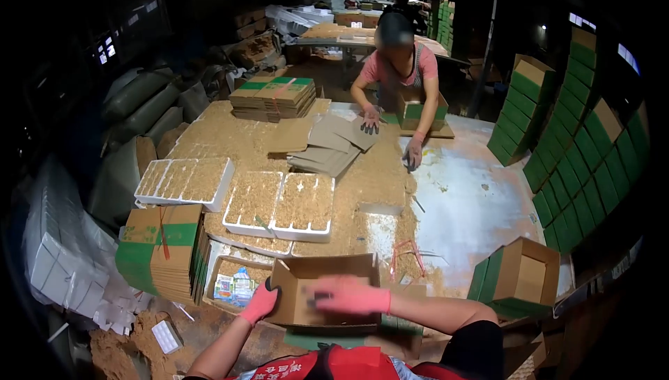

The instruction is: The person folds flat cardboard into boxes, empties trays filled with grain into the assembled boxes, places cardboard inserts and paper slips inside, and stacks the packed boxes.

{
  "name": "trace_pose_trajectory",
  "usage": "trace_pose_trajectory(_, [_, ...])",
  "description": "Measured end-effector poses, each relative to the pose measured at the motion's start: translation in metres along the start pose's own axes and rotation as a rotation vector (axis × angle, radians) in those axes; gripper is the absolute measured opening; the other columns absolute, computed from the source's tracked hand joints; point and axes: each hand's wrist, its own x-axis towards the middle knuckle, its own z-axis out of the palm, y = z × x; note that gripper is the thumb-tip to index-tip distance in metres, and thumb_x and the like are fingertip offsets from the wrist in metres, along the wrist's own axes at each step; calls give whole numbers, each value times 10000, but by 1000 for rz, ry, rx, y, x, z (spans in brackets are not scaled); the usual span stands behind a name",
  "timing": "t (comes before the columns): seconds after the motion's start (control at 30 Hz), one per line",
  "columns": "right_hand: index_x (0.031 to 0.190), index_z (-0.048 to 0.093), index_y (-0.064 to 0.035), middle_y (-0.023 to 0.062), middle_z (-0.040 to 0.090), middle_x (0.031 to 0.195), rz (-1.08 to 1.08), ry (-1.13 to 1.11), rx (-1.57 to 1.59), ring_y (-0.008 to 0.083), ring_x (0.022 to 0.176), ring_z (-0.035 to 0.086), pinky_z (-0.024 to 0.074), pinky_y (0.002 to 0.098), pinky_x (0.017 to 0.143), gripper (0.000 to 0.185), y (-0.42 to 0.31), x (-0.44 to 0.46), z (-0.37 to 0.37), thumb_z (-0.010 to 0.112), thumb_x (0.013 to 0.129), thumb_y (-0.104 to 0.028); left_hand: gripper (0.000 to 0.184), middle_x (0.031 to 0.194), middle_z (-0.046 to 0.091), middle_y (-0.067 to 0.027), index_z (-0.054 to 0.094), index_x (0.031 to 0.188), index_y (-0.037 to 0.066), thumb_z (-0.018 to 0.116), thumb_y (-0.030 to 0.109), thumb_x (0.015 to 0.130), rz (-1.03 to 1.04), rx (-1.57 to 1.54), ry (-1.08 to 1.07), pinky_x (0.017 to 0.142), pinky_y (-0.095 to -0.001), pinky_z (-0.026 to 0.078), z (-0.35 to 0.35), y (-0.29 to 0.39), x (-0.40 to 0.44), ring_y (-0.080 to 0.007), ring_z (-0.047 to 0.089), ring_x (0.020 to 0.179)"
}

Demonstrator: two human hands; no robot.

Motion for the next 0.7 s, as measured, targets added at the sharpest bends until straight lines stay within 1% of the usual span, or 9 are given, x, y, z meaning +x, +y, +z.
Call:
trace_pose_trajectory(0.07, [1318,516,-72,169,601,1218,375,567,203,318,1108,583,453,394,967,543,64,46,-32,596,889,-396,425,1187,629,-223,527,1279,9,535,129,871,-46,112,29,963,-390,462,4,16,2,-355,587,1147])
trace_pose_trajectory(0.13, [1377,445,17,239,627,1191,785,578,398,317,1178,560,443,388,982,707,178,97,-21,615,883,-459,414,1180,624,-235,527,1274,16,509,120,873,-96,115,47,963,-402,462,14,24,4,-383,574,1151])
trace_pose_trajectory(0.17, [1342,468,42,254,610,1204,710,397,419,340,1162,567,434,393,980,742,196,102,-18,638,864,-500,417,1180,621,-240,525,1277,18,506,120,873,-115,153,55,966,-407,460,17,26,3,-390,570,1153])
trace_pose_trajectory(0.23, [1297,498,63,273,573,1249,820,402,519,372,1182,548,413,412,992,814,221,134,1,683,812,-564,432,1193,608,-253,510,1294,23,500,120,873,-120,154,55,974,-421,454,19,14,11,-404,557,1161])
trace_pose_trajectory(0.33, [1246,477,65,271,524,1285,1161,849,750,352,1191,515,404,428,1001,859,217,178,24,796,693,-509,432,1196,605,-254,505,1298,39,506,130,876,-83,175,80,971,-433,453,23,13,9,-413,554,1156])
trace_pose_trajectory(0.4, [1295,386,75,269,488,1295,1076,984,870,334,1118,548,446,427,958,984,229,186,26,819,628,-504,427,1190,607,-250,508,1295,44,510,133,877,-73,196,81,959,-441,460,26,8,10,-417,560,1140])
trace_pose_trajectory(0.47, [1191,431,116,238,579,1120,726,1026,992,282,942,597,501,401,811,774,209,162,7,827,692,-324,422,1182,610,-248,510,1291,46,514,135,879,-87,236,74,947,-447,466,24,7,4,-419,567,1123])
trace_pose_trajectory(0.57, [1072,594,73,116,664,947,556,753,1339,188,769,633,519,310,682,447,194,103,-29,760,803,-243,413,1159,619,-250,516,1285,40,524,147,886,-100,328,80,927,-459,476,28,-1,8,-419,585,1087])
trace_pose_trajectory(0.7, [1343,449,50,148,586,1235,412,717,1083,190,1081,600,497,290,901,605,87,-13,-91,704,837,-162,402,1162,627,-240,541,1278,40,525,155,893,-41,104,55,940,-442,473,32,-24,31,-412,590,1091])
